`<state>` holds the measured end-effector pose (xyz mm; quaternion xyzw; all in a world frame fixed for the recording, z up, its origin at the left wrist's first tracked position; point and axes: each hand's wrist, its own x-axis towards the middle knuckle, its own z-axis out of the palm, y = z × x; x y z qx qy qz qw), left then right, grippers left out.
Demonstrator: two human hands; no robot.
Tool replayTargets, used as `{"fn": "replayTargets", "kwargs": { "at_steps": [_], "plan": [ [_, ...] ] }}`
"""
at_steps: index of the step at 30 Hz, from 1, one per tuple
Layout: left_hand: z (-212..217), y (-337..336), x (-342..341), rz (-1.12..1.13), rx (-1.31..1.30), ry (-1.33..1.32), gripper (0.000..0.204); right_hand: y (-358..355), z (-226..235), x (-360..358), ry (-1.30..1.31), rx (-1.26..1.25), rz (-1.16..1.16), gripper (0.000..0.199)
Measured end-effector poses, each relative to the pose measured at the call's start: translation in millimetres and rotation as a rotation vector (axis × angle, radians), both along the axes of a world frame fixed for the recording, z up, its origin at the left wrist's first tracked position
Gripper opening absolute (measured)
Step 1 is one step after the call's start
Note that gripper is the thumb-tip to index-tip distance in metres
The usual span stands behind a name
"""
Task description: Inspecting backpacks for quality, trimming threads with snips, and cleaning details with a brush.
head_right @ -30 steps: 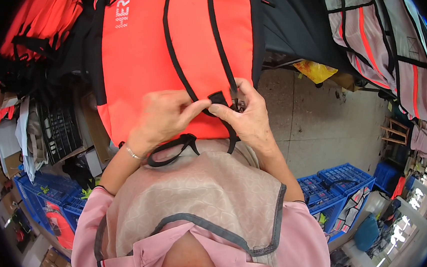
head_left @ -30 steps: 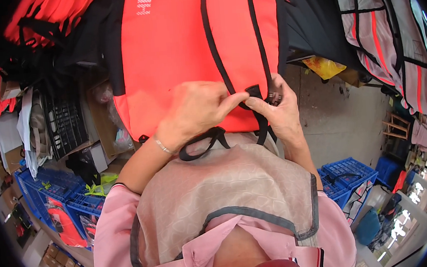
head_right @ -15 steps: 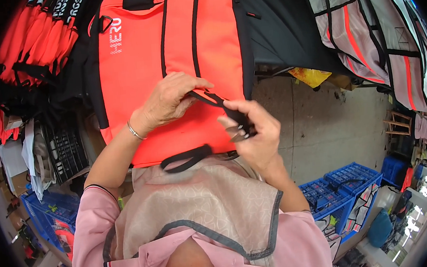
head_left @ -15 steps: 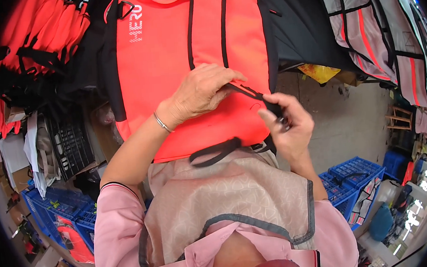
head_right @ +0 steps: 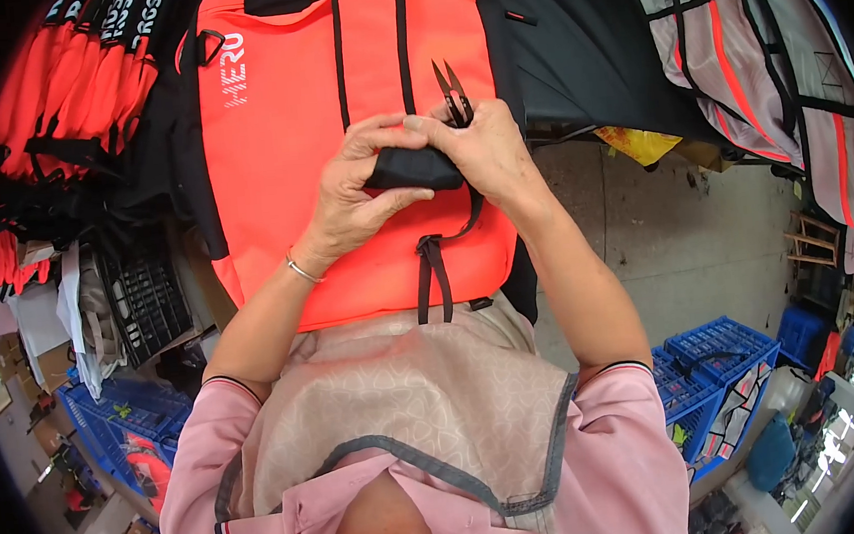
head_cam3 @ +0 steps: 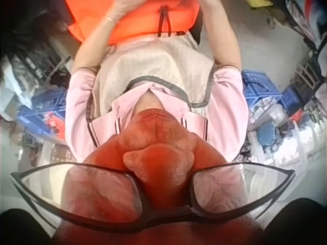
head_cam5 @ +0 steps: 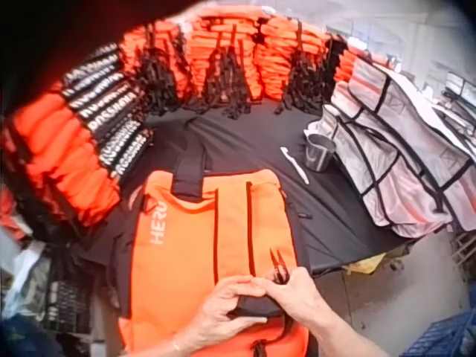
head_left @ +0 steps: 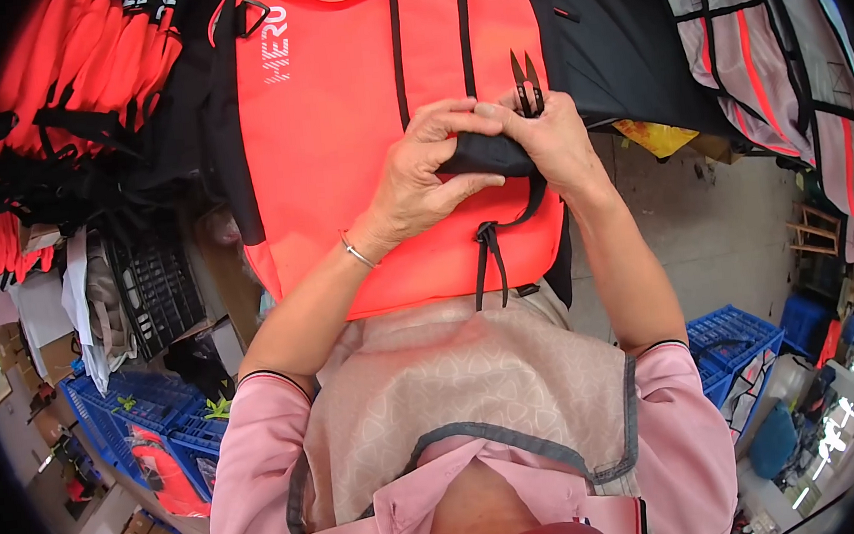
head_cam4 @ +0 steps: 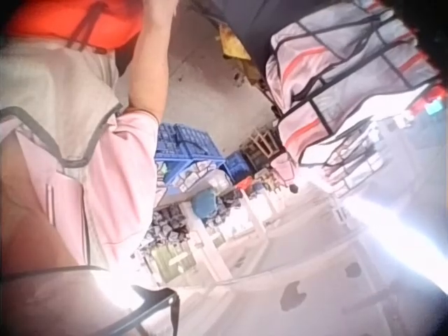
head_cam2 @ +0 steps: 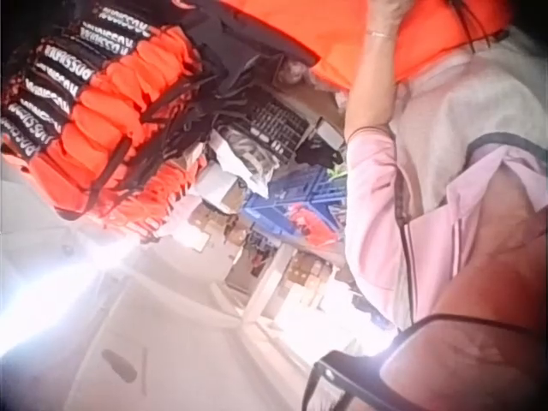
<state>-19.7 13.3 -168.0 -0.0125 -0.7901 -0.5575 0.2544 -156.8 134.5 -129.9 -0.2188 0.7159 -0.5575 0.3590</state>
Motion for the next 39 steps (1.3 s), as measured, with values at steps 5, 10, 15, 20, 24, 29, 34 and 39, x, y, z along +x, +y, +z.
{"fn": "replayTargets", "kwargs": {
  "at_steps": [5,10,15,20,24,29,34,39],
  "plan": [
    [10.0,5.2,4.5,-0.150,-0.198,0.080,0.027,39.9,8.9,-1.0,0.062,-0.012,-0.042,0.018],
    [13.9,-52.2,27.3,0.209,-0.462,-0.105,0.040,112.5,45.0,-20.6,0.111,0.126,0.602,0.017],
    [-5.7,-50.6,30.5,0.278,-0.856,-0.386,0.073,94.2,54.3,-24.4,0.248,0.118,0.215,0.026],
    [45.0,-96.6,-0.5,0.032,-0.473,-0.686,0.066,-31.8,54.5,-50.0,0.272,-0.069,-0.031,0.013],
    [48.3,-159.2,-33.8,0.209,-0.480,-0.403,0.052,-151.8,54.5,-58.7,0.291,-0.318,0.056,0.021],
    [0.8,-196.9,-42.5,0.350,-1.097,-0.190,0.035,-228.4,-0.8,-105.3,0.547,0.054,-0.101,0.033],
    [-2.8,-183.1,-49.7,0.398,-0.759,-0.044,0.017,-270.5,-24.4,-140.5,0.539,0.105,-0.145,0.033],
    [-8.8,-184.1,-56.2,0.493,-0.656,0.109,0.015,-298.4,-4.8,-139.5,0.097,-0.008,-0.141,0.032]
  ]
}}
